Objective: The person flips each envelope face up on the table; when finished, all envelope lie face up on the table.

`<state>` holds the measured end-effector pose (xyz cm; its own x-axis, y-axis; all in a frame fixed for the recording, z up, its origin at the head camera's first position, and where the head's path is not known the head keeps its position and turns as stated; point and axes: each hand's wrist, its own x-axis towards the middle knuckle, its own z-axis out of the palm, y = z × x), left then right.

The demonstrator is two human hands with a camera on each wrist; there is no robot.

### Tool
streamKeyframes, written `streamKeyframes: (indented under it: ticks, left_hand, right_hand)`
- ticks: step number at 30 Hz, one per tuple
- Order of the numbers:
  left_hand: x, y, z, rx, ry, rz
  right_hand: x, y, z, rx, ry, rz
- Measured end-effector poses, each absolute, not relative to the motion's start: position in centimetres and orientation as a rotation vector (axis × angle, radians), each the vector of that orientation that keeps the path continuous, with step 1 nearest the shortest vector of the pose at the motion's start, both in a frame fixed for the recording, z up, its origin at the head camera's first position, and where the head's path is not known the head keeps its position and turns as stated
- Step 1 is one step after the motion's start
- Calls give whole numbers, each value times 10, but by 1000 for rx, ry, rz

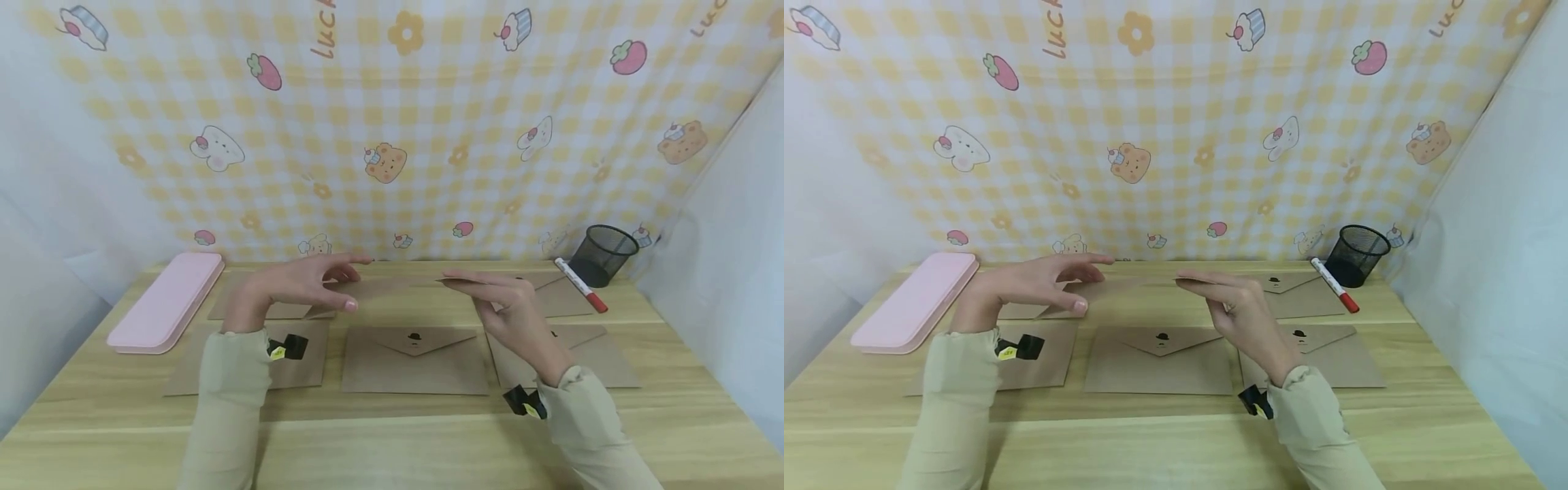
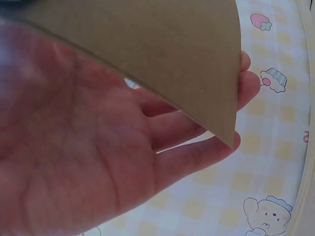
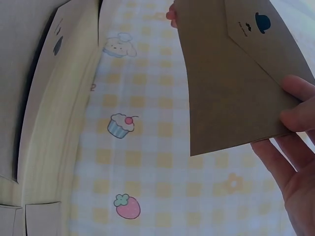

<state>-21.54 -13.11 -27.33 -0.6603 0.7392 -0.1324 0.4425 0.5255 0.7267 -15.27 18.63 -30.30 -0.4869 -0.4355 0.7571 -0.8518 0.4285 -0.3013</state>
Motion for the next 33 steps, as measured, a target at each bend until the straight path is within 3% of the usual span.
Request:
streamKeyframes:
  ticks: [16,24,33]
  left_hand:
    - [-218,-165,-267,676,2700,1263]
    - [-219,-163,-272,912,2455,1396]
    - [-224,-147,-279,1019,2569,1200]
  right_hand:
    - [-160,198,-306,976,-2190,1016]
    - [-160,205,-305,811,-2285,1281]
    - [-161,213,-305,679,-2394,1463]
